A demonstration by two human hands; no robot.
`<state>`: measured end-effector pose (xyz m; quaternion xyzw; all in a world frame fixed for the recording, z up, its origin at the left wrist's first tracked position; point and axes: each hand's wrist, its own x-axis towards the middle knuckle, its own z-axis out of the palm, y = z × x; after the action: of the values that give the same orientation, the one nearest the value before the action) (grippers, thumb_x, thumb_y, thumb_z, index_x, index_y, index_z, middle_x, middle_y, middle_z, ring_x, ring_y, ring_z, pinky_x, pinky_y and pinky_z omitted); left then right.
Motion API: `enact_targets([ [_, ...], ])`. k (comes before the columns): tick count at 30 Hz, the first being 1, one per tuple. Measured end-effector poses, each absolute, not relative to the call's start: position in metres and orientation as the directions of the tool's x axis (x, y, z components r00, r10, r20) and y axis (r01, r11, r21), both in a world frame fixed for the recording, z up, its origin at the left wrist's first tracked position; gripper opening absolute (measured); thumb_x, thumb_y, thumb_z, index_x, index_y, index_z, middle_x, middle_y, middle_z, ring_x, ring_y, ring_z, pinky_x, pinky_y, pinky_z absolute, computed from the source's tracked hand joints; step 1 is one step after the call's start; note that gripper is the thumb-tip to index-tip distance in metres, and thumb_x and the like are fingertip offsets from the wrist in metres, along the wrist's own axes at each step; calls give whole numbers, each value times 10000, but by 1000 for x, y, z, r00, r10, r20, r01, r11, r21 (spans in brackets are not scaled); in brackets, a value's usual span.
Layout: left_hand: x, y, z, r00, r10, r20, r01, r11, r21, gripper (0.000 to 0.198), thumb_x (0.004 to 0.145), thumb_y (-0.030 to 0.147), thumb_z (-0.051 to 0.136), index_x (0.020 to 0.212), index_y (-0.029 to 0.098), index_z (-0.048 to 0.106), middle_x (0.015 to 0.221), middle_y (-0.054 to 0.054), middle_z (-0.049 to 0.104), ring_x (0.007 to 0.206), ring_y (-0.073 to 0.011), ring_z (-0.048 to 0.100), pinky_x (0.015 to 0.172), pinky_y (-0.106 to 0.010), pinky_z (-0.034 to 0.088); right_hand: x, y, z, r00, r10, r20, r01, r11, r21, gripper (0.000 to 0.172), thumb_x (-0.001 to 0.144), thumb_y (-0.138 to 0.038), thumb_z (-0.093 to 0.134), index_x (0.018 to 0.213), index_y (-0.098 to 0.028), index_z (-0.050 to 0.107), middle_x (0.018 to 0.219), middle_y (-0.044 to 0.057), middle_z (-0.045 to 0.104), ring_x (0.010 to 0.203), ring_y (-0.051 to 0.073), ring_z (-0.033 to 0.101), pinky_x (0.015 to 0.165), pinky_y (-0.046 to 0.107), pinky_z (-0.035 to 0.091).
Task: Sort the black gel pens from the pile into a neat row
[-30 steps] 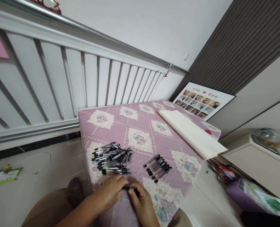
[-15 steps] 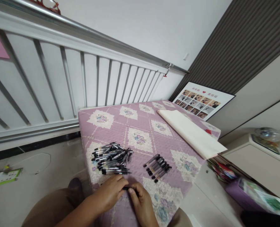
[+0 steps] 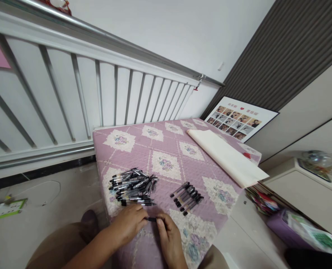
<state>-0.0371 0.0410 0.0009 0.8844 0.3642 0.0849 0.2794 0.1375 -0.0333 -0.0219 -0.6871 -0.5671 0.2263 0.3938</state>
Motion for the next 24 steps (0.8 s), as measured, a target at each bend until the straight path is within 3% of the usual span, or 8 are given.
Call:
enact_targets([
  [3, -37, 40, -3, 713, 700, -46, 598, -573, 560, 243, 916, 328, 439, 972, 222, 651, 1016, -54, 634, 988, -224, 567, 852, -317, 425, 138, -34, -18, 253, 960, 119, 523, -32, -852, 314, 823, -454, 558, 1011, -212, 625, 958, 60, 688, 891, 202, 639, 800, 286, 512],
  [9, -37, 40, -1, 712, 702, -35, 592, -572, 567, 226, 908, 320, 456, 954, 218, 653, 988, -52, 633, 969, -223, 569, 839, -316, 423, 137, -35, -12, 209, 976, 66, 547, -60, -835, 264, 850, -444, 517, 786, -212, 626, 741, 17, 647, 728, 181, 608, 692, 266, 497],
  [19, -37, 41, 0, 712, 701, -33, 591, -573, 567, 198, 900, 303, 474, 949, 219, 647, 1002, -50, 630, 980, -220, 561, 841, -313, 416, 136, -33, -14, 225, 971, 80, 549, -58, -834, 272, 834, -466, 527, 796, -211, 614, 738, 11, 626, 718, 178, 586, 675, 258, 478],
  [24, -36, 41, -3, 707, 706, -43, 599, -566, 567, 204, 898, 301, 470, 950, 216, 648, 1002, -52, 631, 970, -225, 569, 836, -321, 424, 136, -32, -12, 261, 962, 85, 560, -80, -824, 350, 831, -523, 502, 705, -209, 592, 667, 4, 601, 658, 170, 566, 624, 253, 469],
])
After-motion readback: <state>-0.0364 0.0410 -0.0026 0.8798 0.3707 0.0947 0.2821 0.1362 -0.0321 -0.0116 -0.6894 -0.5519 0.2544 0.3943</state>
